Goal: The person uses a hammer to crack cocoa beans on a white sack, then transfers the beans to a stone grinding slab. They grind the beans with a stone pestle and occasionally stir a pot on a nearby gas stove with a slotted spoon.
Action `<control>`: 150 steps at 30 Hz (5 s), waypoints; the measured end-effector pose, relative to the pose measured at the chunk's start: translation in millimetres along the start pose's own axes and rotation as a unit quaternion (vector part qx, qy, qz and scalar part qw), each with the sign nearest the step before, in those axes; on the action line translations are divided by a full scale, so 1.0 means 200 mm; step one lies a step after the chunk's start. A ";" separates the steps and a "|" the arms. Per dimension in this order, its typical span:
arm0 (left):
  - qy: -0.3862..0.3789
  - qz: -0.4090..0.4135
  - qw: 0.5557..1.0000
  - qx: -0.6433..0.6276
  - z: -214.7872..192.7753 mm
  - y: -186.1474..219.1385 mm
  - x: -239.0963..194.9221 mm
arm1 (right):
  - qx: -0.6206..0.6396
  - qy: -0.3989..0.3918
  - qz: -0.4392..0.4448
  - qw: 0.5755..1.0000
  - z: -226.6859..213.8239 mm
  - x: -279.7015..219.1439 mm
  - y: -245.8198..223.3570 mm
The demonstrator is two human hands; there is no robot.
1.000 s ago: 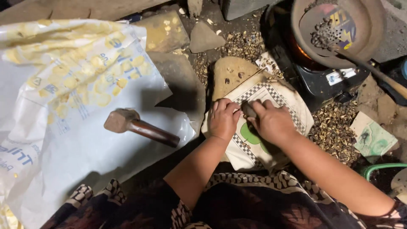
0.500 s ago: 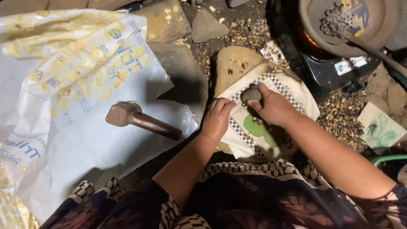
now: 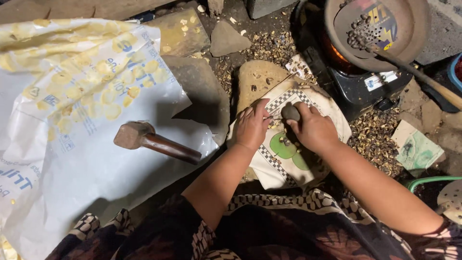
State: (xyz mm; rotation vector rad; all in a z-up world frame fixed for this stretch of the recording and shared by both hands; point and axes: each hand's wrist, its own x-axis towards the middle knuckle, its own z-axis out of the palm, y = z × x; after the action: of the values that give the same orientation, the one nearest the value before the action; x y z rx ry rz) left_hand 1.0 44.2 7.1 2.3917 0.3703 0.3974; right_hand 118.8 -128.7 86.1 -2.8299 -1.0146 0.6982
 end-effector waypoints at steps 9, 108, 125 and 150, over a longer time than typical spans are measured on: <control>0.007 0.000 0.997 0.078 -0.14 0.12 -0.17 | -0.006 0.035 -0.136 0.990 -0.11 -0.03 -0.29; -0.145 -0.083 0.986 -0.013 -0.20 0.21 0.02 | 0.070 0.013 -0.154 0.985 0.37 -0.25 0.19; 0.032 0.167 0.962 0.215 -0.12 0.13 -0.13 | -0.088 0.103 -0.128 0.982 0.39 -0.02 0.12; -0.131 -0.229 0.954 -0.144 -0.05 -0.01 -0.07 | 0.089 -0.084 0.009 0.992 0.07 -0.43 0.02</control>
State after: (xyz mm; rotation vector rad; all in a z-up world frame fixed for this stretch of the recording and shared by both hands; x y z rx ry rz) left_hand -15.6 45.7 11.2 1.9624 0.6738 -0.0774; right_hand 56.6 -187.3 107.2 -2.6665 -0.8961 0.9892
